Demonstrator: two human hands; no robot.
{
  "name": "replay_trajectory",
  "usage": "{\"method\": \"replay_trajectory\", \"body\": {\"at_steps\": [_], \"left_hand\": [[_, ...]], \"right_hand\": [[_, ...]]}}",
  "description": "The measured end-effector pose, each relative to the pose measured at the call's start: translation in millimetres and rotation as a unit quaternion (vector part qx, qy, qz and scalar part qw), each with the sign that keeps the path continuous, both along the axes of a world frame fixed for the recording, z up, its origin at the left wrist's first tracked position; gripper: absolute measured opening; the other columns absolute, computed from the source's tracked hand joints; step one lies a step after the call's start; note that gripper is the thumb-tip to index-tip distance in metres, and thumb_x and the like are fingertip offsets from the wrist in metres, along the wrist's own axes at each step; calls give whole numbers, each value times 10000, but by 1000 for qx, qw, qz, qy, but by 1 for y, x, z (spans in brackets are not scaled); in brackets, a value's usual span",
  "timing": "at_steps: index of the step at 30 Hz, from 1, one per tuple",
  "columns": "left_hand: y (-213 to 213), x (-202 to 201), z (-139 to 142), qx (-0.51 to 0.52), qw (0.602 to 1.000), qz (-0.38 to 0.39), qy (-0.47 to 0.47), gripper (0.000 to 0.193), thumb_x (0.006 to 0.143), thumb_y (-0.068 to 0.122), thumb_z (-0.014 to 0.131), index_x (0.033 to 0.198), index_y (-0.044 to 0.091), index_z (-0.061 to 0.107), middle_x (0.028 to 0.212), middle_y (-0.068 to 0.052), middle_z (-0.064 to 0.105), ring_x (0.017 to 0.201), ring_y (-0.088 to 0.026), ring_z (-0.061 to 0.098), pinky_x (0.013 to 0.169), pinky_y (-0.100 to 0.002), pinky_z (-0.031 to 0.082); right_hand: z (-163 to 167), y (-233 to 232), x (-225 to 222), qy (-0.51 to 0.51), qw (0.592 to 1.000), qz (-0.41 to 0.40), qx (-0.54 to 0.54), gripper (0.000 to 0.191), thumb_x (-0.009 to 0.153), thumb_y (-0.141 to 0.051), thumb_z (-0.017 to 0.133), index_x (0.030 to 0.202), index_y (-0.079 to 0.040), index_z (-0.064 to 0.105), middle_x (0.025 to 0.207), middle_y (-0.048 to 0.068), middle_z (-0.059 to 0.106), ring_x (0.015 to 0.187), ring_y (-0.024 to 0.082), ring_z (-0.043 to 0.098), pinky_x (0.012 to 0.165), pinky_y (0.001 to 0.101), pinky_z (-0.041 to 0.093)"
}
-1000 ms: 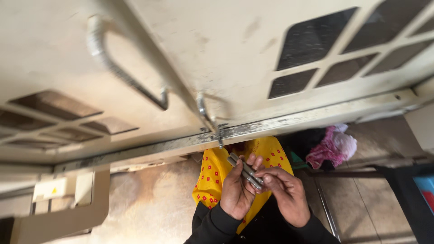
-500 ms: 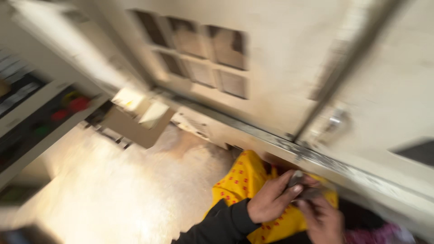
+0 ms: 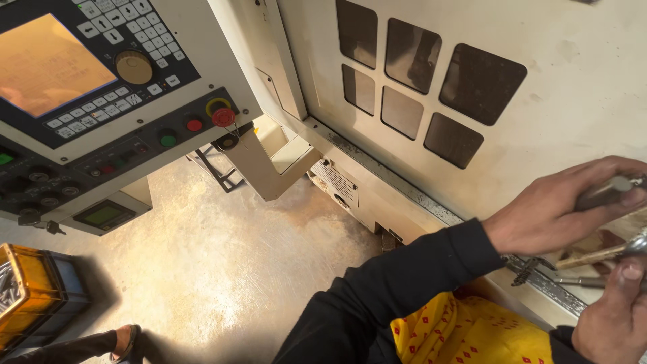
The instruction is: The person opens a CNC machine door, removes cylindrical metal parts, and measures them using a dial indicator on a small scale. They repeatedly place and remove the parts, then return them to the machine interior before closing the door.
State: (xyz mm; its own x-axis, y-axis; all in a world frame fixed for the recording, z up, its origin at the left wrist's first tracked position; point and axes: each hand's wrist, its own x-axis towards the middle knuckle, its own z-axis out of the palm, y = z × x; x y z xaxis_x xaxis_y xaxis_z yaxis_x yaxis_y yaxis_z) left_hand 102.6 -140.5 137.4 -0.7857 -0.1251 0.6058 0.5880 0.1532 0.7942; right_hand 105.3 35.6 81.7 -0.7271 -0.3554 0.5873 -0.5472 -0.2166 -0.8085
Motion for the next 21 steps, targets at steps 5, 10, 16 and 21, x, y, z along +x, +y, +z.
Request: {"method": "replay_trajectory", "body": {"at_steps": [5,10,16,21], "left_hand": [[-11,-19,-9,-56,998,-5,-26,454,1063,455,527,1422,178,503,1150,-89,731,918,-212,738,851,-336,619],[-19,-16,-4,-58,998,-36,-2,382,1120,468,542,1367,178,506,1138,-44,735,942,-181,739,842,-311,592],[-24,-13,7,-70,996,-48,-22,477,1024,405,593,1426,167,497,1014,-42,722,862,-164,717,812,-320,572],[-21,-10,9,-71,995,-40,-57,445,1035,263,630,1445,123,527,934,-96,707,870,-164,698,821,-313,548]], "right_hand": [[-10,-18,-27,-40,999,15,-28,627,1226,-479,550,1143,136,464,902,177,516,750,187,522,706,308,473],[-27,-27,-32,-79,992,19,-93,710,1151,-559,647,875,67,458,663,117,456,518,149,416,512,282,357],[-35,-28,-30,-82,989,19,-119,717,1140,-580,644,845,46,457,614,97,428,510,136,395,517,270,329],[-41,-19,-34,-82,989,18,-123,715,1134,-592,640,847,40,469,614,94,424,520,138,390,530,274,339]]}}
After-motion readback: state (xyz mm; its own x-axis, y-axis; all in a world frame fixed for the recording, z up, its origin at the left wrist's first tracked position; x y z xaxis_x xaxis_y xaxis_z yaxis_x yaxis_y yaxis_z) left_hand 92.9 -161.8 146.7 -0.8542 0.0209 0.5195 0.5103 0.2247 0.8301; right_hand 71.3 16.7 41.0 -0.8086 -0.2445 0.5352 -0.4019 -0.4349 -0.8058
